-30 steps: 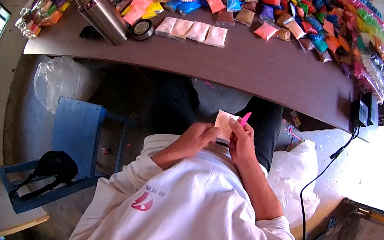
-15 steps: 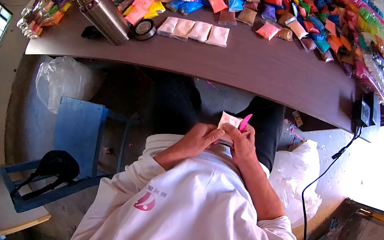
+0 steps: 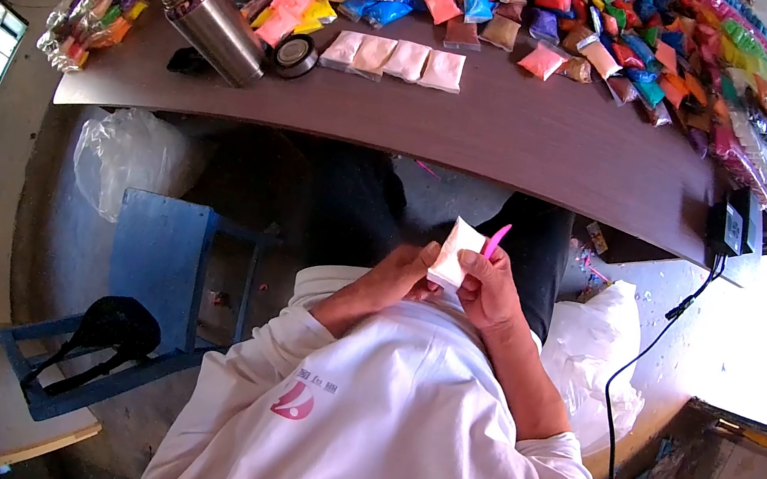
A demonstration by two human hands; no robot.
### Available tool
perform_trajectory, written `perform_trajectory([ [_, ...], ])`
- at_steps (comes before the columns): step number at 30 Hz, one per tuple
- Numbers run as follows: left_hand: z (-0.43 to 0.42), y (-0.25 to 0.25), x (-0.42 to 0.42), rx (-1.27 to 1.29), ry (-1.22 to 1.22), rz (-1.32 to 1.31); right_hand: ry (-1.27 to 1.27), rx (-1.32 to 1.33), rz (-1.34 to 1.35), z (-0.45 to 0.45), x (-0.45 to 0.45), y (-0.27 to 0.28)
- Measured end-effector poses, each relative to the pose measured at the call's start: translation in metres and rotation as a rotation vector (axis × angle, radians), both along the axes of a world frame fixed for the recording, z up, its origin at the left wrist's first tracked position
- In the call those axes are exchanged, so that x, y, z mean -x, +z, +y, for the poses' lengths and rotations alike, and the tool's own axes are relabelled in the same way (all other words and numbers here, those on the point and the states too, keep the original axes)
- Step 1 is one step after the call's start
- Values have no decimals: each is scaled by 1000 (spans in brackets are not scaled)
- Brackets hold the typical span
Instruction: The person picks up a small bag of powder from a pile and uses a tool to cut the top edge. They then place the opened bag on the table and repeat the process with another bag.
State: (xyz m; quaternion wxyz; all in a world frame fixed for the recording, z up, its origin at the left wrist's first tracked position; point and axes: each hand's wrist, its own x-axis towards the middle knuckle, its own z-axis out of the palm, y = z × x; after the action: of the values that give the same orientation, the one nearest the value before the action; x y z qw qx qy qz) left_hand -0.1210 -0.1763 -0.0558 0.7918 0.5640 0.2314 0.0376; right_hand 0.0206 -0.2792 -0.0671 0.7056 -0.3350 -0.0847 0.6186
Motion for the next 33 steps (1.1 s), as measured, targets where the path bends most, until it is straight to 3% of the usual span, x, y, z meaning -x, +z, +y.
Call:
perform_trajectory([
  [2, 0, -2, 2, -18, 81, 99, 3, 23, -55, 0, -5, 3],
  [6, 3, -8, 4, 40, 62, 32, -32, -66, -198, 2, -2, 34],
  [8, 3, 0, 3, -78, -19, 30, 0, -92, -221, 1, -1, 36],
  [11, 1, -3, 1, -146, -33, 17, -106, 24, -316, 3, 2, 14],
  [15, -3, -1, -1, -154, 43, 44, -82, 56, -273, 3, 0, 6],
  [20, -3, -11, -1, -204, -14, 56, -150, 44, -410, 6, 2, -4],
  [26, -2, -6, -2, -186, -17, 61, -141, 96, -253, 12, 7, 10],
  [33, -3, -4, -3, -238, -33, 28, -164, 10, -328, 13, 5, 0],
])
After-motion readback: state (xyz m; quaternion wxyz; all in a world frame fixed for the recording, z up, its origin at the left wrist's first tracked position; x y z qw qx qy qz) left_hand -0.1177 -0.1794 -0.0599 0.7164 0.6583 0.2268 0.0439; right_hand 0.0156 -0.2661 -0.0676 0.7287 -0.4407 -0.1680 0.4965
